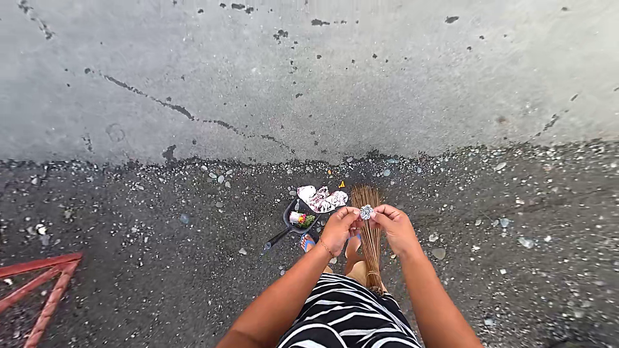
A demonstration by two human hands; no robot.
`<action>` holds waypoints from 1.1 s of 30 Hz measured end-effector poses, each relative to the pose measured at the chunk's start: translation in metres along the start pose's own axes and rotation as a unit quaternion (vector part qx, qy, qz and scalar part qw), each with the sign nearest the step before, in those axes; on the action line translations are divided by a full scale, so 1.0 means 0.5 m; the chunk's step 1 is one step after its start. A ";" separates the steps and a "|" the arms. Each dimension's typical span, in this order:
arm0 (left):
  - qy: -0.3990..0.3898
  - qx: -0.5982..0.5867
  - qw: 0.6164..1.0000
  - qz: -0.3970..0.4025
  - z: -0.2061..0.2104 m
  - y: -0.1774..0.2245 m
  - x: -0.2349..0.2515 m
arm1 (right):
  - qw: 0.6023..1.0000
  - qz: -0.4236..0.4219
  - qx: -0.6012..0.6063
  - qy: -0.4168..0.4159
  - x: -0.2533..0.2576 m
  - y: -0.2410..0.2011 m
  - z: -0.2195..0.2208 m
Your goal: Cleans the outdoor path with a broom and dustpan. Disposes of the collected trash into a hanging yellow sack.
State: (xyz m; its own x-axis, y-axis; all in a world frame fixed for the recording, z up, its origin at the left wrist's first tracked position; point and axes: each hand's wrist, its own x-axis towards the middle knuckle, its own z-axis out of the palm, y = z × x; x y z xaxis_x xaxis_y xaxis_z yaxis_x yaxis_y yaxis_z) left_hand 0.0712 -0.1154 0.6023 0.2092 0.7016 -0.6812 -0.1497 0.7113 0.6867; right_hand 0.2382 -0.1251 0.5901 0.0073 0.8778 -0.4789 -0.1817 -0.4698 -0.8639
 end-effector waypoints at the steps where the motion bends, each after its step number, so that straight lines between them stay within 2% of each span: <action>1: -0.004 0.053 0.996 0.074 -0.001 -0.007 -0.009 | 0.999 -0.020 -0.024 0.007 -0.005 -0.003 0.003; 3: 0.007 0.145 0.964 0.221 -0.001 -0.021 -0.019 | 0.992 -0.079 -0.097 0.006 -0.017 -0.008 0.007; 5: 0.009 0.145 0.957 0.253 0.006 -0.012 -0.033 | 0.986 -0.118 -0.116 -0.010 -0.029 -0.020 0.015; 8: -0.008 0.063 0.975 0.215 0.013 0.011 -0.057 | 0.992 -0.115 -0.045 -0.036 -0.052 -0.043 0.023; 15: -0.030 -0.078 0.986 0.142 0.009 0.046 -0.106 | 0.989 -0.091 0.091 -0.073 -0.086 -0.071 0.017; 20: -0.048 -0.239 0.969 0.050 0.019 0.052 -0.132 | 0.983 -0.087 0.147 -0.068 -0.095 -0.072 0.028; 22: -0.053 -0.253 0.965 0.040 0.021 0.051 -0.137 | 0.982 -0.094 0.151 -0.062 -0.098 -0.071 0.031; 24: -0.057 -0.197 0.976 0.071 0.022 0.049 -0.141 | 0.983 -0.106 0.139 -0.059 -0.102 -0.073 0.030; 26: -0.054 -0.101 0.984 0.138 0.023 0.045 -0.141 | 0.984 -0.123 0.115 -0.058 -0.106 -0.080 0.029; 30: -0.055 0.041 0.963 0.261 0.018 0.033 -0.133 | 0.985 -0.161 0.035 -0.059 -0.116 -0.097 0.024; 33: -0.043 0.109 0.952 0.281 0.016 0.035 -0.127 | 0.977 -0.194 -0.057 -0.071 -0.119 -0.107 0.012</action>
State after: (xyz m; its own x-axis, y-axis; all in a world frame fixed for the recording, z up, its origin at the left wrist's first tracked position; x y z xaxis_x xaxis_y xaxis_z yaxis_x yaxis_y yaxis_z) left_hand 0.0628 -0.1477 0.6596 0.2352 0.9564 -0.1730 -0.0602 0.1919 0.9796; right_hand 0.2417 -0.1515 0.6656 -0.0835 0.9922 -0.0928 -0.0813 -0.0996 -0.9917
